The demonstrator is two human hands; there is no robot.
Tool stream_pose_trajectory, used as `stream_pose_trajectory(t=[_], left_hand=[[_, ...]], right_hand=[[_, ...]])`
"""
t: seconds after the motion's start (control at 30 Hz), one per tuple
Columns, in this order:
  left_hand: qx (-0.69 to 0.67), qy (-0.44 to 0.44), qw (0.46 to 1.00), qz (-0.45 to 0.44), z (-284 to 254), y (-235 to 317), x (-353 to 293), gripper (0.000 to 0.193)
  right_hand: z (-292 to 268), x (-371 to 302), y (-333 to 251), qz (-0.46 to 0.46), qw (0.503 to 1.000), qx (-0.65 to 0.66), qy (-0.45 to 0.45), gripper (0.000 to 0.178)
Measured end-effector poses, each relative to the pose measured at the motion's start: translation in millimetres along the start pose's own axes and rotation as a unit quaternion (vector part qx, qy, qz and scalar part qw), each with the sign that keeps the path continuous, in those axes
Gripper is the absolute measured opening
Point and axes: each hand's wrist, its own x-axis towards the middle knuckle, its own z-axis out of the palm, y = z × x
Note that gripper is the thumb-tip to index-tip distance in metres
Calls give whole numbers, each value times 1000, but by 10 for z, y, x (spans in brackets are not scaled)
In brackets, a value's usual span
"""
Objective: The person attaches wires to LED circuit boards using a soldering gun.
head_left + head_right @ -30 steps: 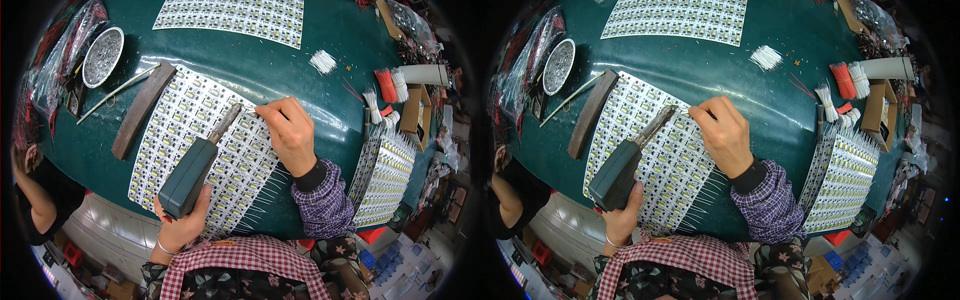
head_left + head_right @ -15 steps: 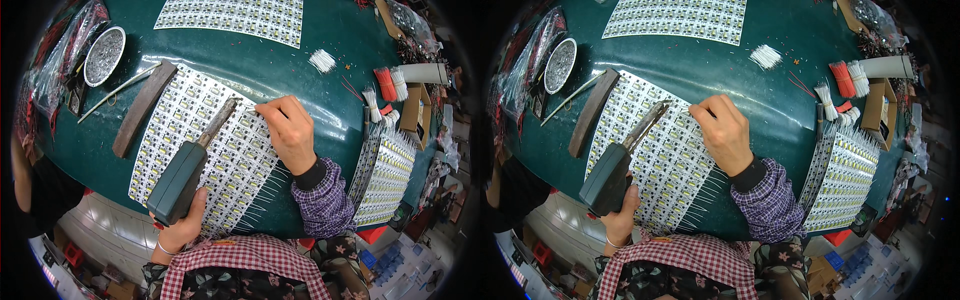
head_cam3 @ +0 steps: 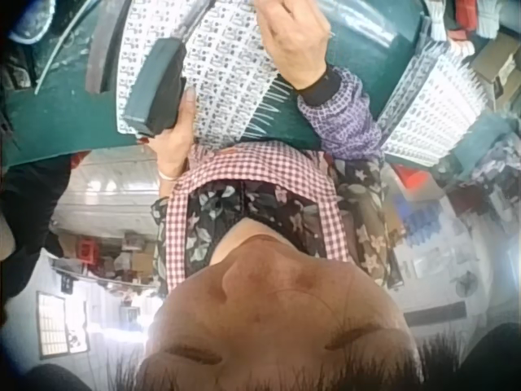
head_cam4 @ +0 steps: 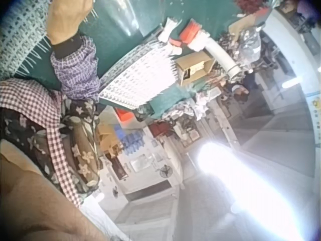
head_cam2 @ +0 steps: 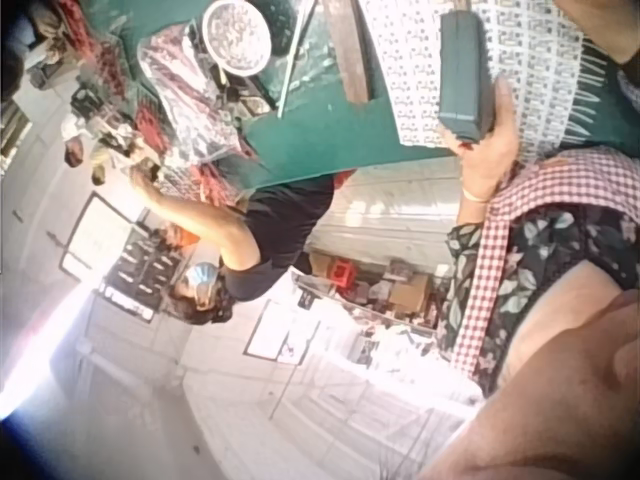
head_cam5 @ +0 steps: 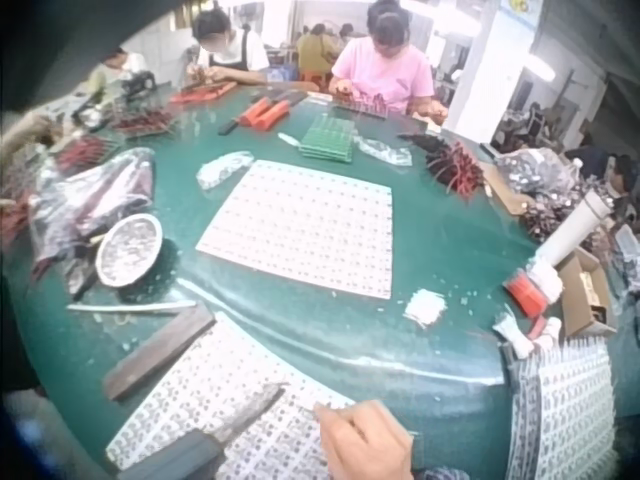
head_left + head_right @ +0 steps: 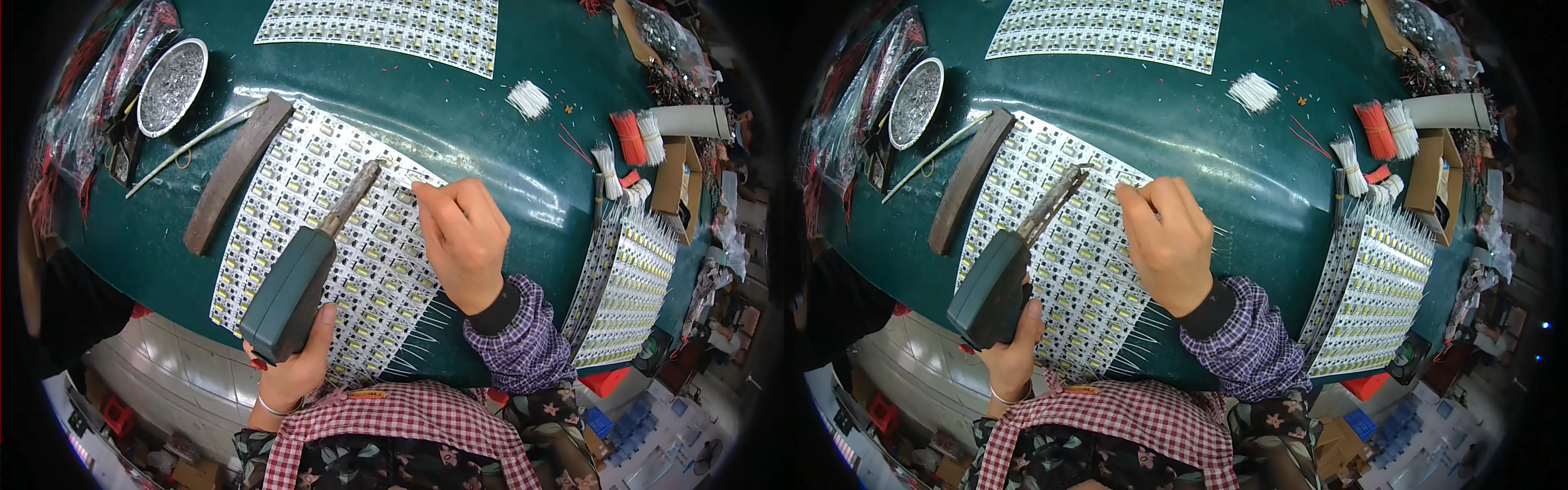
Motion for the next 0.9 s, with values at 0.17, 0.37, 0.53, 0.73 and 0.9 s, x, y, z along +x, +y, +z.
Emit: stream_pose_trajectory(t=[0.17,0.37,0.53,0.73,0.9], left_hand=[[1,28,999,-45,27,126,50,22],[11,12,1000,-18,18,63,66,20],[32,16,999,10,33,66,80,18],[-17,1,999,-29,49,131,96,17],[12,-9,1000,-10,43,105,90,15]], right_hand=[[78,-45,28,-3,1000,-12,-6,26],[98,-44,18,-4,1000,-22,-5,26],[97,-39,25,1,1000,-13,-10,23],[107,-30,55,10,1000,3,-9,22],[110,-34,49,21,1000,13,-11,23]])
